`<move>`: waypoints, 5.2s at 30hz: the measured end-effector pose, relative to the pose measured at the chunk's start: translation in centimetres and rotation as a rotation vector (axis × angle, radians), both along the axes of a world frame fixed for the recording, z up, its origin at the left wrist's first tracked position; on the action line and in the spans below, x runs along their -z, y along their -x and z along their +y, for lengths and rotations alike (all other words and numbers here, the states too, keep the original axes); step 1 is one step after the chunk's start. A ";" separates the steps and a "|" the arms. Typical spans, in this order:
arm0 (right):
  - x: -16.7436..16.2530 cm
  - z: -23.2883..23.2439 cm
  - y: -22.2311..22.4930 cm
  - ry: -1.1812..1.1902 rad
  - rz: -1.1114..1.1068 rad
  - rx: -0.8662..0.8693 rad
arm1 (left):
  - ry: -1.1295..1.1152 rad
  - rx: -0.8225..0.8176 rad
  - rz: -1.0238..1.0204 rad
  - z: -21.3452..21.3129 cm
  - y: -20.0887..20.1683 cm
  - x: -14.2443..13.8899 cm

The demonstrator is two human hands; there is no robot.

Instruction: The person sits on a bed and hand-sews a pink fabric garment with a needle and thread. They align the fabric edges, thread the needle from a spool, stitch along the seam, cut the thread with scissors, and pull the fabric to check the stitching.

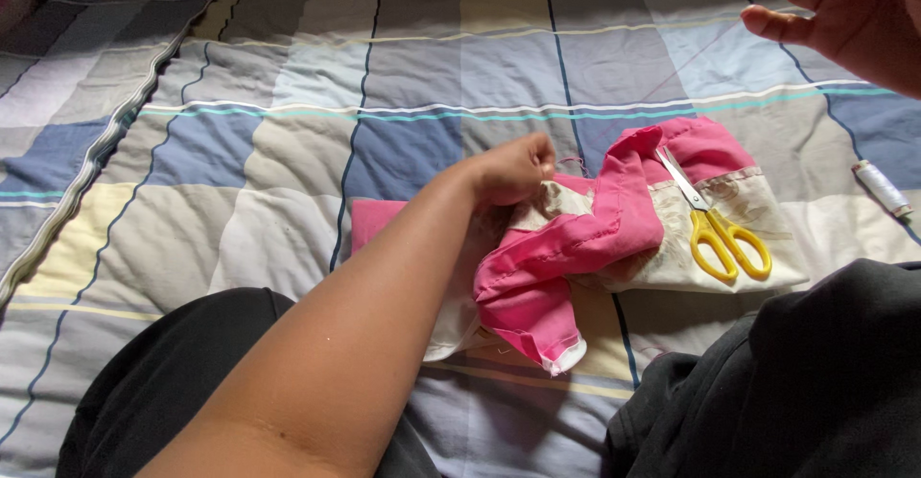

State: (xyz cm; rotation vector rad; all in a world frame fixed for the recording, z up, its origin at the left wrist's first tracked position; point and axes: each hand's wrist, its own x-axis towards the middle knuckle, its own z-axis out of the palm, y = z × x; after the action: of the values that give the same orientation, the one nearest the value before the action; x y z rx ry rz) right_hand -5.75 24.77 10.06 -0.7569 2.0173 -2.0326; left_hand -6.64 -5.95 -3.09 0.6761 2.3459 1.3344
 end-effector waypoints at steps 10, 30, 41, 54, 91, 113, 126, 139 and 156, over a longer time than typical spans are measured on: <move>1.0 0.1 0.2 0.111 -0.136 0.329 | 0.254 0.356 -0.401 -0.1 0.0 -4.2; 1.6 -4.2 -1.6 0.449 -0.473 0.282 | -1.128 -0.064 -0.658 -12.4 -9.6 -7.4; 0.2 -9.5 -6.5 0.502 -0.638 0.360 | -1.332 -0.237 -0.671 -14.6 -17.2 -9.5; -1.1 -12.8 -8.7 0.660 -0.827 0.343 | -1.248 -0.301 -0.615 -17.5 -24.0 -12.8; -4.1 -13.4 -9.6 0.785 -0.659 0.423 | -1.209 -0.624 -0.542 -24.3 -29.2 -13.6; -5.4 -15.1 -10.3 0.723 -0.618 0.396 | -1.214 -0.680 -0.301 -24.9 -29.3 -12.8; -5.5 -15.9 -11.4 0.776 -0.632 0.445 | -1.446 -0.628 -0.376 -25.5 -30.6 -13.2; -5.8 -17.2 -12.0 0.689 -0.598 0.553 | -1.373 -0.533 -0.408 -26.2 -32.9 -14.1; -2.0 -18.4 -8.7 0.590 -0.853 0.510 | -1.362 -0.455 -0.474 -28.6 -34.4 -15.1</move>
State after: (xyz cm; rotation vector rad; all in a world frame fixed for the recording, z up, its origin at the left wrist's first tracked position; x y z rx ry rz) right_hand 2.91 6.35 12.05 0.5893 1.1818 -2.5992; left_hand 27.72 -34.57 11.98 0.0350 0.9758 2.8529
